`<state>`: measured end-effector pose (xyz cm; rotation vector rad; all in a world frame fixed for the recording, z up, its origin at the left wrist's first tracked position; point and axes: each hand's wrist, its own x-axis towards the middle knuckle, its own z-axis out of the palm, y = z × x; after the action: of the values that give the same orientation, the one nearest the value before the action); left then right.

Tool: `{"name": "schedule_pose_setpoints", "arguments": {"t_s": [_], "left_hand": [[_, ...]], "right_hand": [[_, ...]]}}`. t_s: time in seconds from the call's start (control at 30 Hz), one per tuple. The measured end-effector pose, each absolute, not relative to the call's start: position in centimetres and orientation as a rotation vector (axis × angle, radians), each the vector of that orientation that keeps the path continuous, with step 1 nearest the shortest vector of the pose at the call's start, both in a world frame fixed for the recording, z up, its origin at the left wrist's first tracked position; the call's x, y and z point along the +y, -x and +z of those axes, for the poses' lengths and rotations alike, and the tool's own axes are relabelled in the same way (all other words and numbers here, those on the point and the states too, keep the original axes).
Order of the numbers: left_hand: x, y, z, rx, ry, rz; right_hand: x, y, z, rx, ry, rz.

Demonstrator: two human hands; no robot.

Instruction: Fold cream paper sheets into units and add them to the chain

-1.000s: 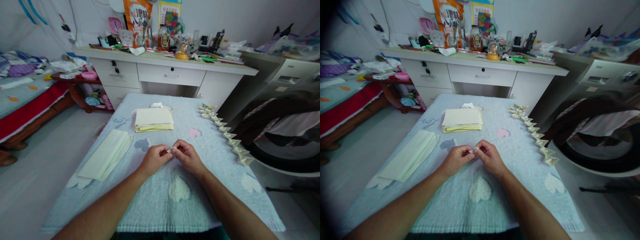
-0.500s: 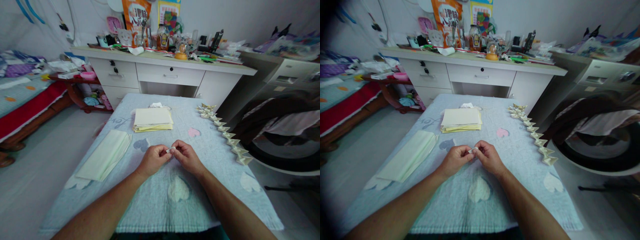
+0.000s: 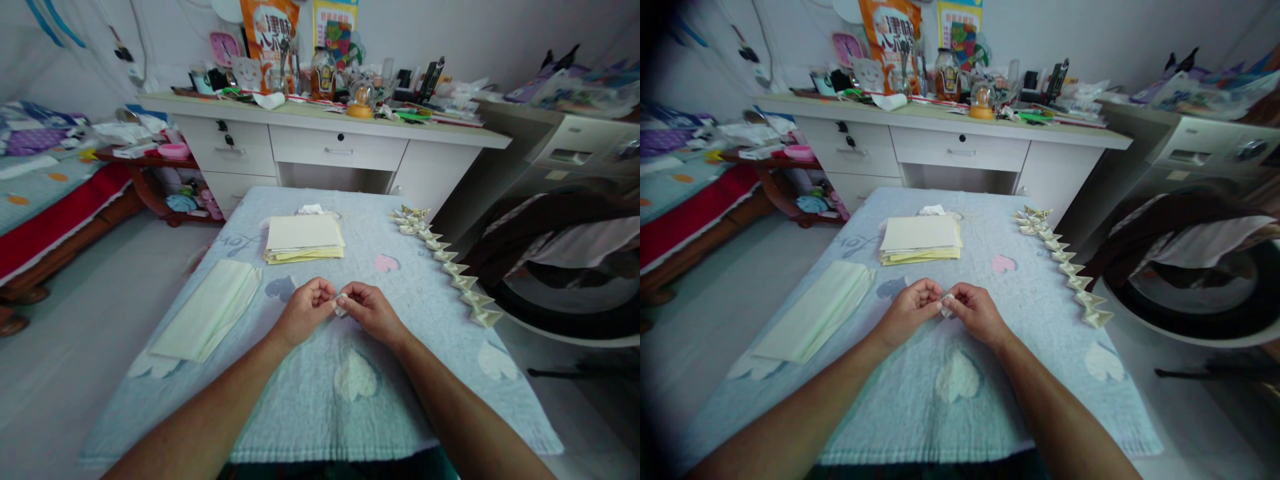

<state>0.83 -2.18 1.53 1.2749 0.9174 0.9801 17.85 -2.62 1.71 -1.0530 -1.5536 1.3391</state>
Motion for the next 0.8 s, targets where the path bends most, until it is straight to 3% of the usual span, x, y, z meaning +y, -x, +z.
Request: {"name": "schedule_pose_setpoints", "arguments": {"t_s": [0.23,0.5,0.8], "left_hand": [[-1.9,-0.9,0.8,0.992,-1.397,1.01],[-1.8,-0.7,0.3,1.189,-1.517,1.003],[-2.0,-0.7,0.4,1.205,-1.701,0.908]], "right_hand": [[-2.4,-18.4,1.0,-1.556,1.02,1.356],[-2.7,-19.3,2.5,-1.941,1.204,0.927],[-2.2,-19.7,1.6,-2.013,1.174,0.781]]}}
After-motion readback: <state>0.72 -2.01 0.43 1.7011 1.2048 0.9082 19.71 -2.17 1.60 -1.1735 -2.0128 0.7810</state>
